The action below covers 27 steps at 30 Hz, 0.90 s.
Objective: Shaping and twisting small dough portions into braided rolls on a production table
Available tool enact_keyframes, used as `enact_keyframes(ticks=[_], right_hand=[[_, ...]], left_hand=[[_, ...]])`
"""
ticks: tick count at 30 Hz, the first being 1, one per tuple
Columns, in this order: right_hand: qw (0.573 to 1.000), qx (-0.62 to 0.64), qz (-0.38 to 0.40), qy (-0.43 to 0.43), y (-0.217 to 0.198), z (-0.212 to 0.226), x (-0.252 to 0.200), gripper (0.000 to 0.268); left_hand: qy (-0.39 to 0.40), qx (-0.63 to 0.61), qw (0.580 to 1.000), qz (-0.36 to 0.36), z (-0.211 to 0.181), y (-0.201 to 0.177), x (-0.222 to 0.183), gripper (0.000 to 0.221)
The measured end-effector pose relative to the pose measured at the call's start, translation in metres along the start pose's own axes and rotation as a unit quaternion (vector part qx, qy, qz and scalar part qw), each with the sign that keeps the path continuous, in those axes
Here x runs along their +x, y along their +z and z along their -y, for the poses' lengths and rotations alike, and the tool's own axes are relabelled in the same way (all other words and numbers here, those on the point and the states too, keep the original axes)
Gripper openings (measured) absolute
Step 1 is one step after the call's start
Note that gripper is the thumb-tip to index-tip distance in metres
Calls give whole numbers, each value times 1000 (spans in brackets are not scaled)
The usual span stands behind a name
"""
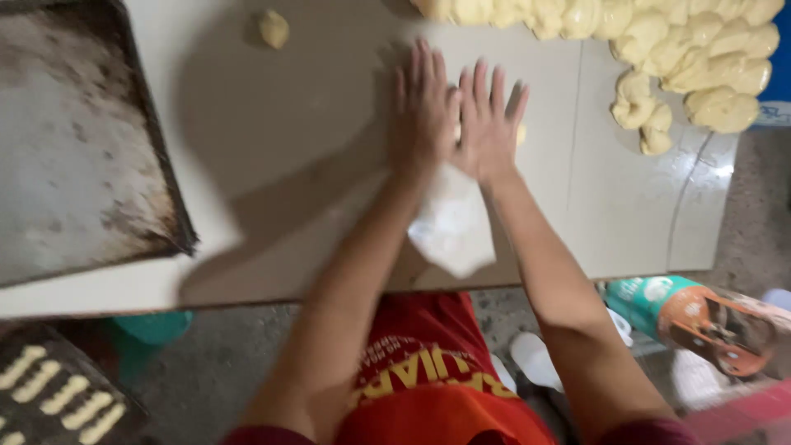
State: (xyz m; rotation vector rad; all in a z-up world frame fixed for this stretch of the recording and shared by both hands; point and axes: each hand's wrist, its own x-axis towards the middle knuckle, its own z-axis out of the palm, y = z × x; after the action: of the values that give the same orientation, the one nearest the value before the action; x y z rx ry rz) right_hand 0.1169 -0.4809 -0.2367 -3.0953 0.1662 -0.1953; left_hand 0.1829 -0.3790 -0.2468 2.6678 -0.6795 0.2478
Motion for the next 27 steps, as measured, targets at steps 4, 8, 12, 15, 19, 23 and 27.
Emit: enact_keyframes(ticks=[4,8,12,15,19,23,27], right_hand=[[998,-43,-21,30,-44,21,-64,98],[994,72,39,67,-31,6,-182,81],[983,121,-112,81,-41,-21,-120,42],[928,319,-112,158,16,-22,-42,71],[999,-20,0,43,-28,22,-150,71],[988,-128,62,54,-29,-17,-134,83],[983,29,101,149,-42,-92,-10,79]], left_hand=[[87,-64,990,86,15,-53,-63,55],[30,-71,984,158,24,-90,-127,53],[-12,-142,988,54,-17,-79,-80,54],[-7,-126,991,49,-45,-13,-55,56],[74,-4,986,150,-25,-69,-135,57],[53,18,995,87,1,-62,-127,56],[-61,69,994,61,31,-34,-40,47]])
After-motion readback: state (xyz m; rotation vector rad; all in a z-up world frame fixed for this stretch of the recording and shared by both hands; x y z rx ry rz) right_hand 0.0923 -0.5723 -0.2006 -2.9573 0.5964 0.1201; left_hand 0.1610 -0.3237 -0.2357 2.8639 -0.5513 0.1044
